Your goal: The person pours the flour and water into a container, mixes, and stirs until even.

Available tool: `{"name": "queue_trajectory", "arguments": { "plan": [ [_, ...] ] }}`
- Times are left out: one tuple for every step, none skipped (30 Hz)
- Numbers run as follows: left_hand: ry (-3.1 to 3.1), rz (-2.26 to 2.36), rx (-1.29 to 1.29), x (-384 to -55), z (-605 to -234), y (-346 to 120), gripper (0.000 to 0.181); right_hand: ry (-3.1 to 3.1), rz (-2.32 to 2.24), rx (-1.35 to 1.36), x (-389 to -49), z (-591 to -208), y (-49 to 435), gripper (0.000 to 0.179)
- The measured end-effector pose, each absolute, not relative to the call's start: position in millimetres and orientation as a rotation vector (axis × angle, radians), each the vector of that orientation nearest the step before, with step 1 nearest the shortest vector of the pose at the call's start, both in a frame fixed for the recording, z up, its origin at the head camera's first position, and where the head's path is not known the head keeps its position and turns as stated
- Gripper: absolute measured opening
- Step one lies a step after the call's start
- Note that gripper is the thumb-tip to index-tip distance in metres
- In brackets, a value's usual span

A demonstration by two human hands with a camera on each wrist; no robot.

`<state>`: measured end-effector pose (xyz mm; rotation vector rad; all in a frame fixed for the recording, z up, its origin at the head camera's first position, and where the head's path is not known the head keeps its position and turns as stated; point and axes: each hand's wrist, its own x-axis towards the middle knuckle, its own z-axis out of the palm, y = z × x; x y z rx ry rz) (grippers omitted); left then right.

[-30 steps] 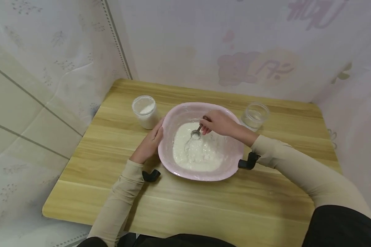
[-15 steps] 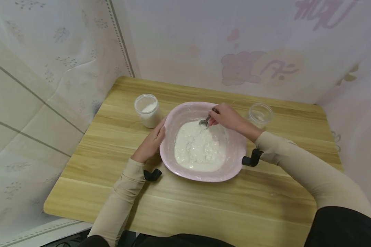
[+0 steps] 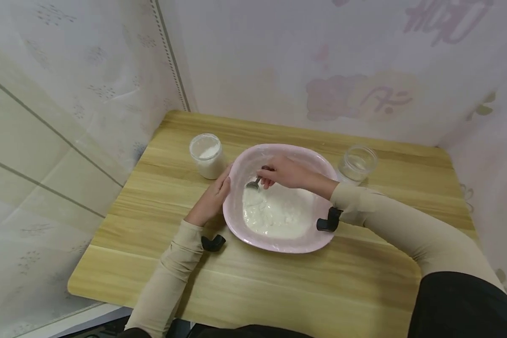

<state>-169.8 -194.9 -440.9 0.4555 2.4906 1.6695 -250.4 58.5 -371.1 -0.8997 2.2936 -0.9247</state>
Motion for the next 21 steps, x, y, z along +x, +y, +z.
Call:
{"name": "queue_trajectory", "arguments": {
  "plan": [
    [2.491, 1.661, 0.458, -169, -442, -194, 0.058, 2.287, -0.905, -0.934, -244, -372, 57, 0.034],
    [2.494, 1.654, 0.460, -169, -443, -194, 0.058, 2.280, -0.881, -0.965, -238, -372, 57, 0.034],
    [2.498, 1.650, 0.458, -169, -443, -193, 0.058, 2.266, -0.852, -0.993, -232, -371, 56, 0.033],
    [2.503, 1.645, 0.450, -168, -443, -193, 0.058, 2.240, -0.831, -1.018, -225, -371, 56, 0.033],
    [2.506, 1.645, 0.443, -168, -444, -194, 0.058, 2.208, -0.815, -1.037, -219, -370, 56, 0.033],
    [2.510, 1.644, 0.438, -168, -444, -194, 0.058, 2.178, -0.796, -1.057, -213, -368, 56, 0.032],
    [2.512, 1.643, 0.432, -167, -444, -195, 0.058, 2.146, -0.780, -1.075, -207, -367, 57, 0.032],
    [2.510, 1.644, 0.428, -167, -444, -195, 0.058, 2.122, -0.760, -1.086, -201, -366, 58, 0.031],
    [2.505, 1.646, 0.424, -166, -444, -196, 0.057, 2.106, -0.743, -1.098, -197, -366, 61, 0.031],
    [2.504, 1.646, 0.421, -166, -444, -196, 0.058, 2.099, -0.723, -1.101, -193, -365, 64, 0.031],
    [2.499, 1.647, 0.419, -166, -444, -196, 0.058, 2.101, -0.699, -1.103, -190, -364, 68, 0.030],
    [2.496, 1.644, 0.417, -166, -444, -196, 0.057, 2.106, -0.676, -1.104, -188, -364, 72, 0.030],
    [2.494, 1.644, 0.417, -166, -444, -196, 0.058, 2.110, -0.661, -1.106, -187, -365, 77, 0.030],
    [2.495, 1.643, 0.418, -165, -444, -196, 0.058, 2.118, -0.643, -1.105, -186, -365, 82, 0.030],
    [2.498, 1.642, 0.419, -165, -444, -196, 0.058, 2.124, -0.628, -1.102, -185, -365, 88, 0.031],
    [2.500, 1.639, 0.420, -165, -444, -196, 0.058, 2.132, -0.613, -1.094, -184, -364, 94, 0.030],
    [2.501, 1.636, 0.422, -165, -444, -196, 0.058, 2.141, -0.604, -1.097, -184, -364, 100, 0.031],
    [2.504, 1.635, 0.430, -166, -444, -196, 0.058, 2.153, -0.597, -1.094, -184, -363, 106, 0.031],
    [2.509, 1.629, 0.438, -166, -444, -196, 0.058, 2.169, -0.589, -1.089, -184, -362, 113, 0.031],
    [2.510, 1.625, 0.438, -166, -444, -196, 0.058, 2.191, -0.578, -1.079, -184, -361, 119, 0.030],
    [2.508, 1.622, 0.439, -166, -444, -196, 0.058, 2.213, -0.576, -1.062, -184, -361, 126, 0.030]
  ]
}}
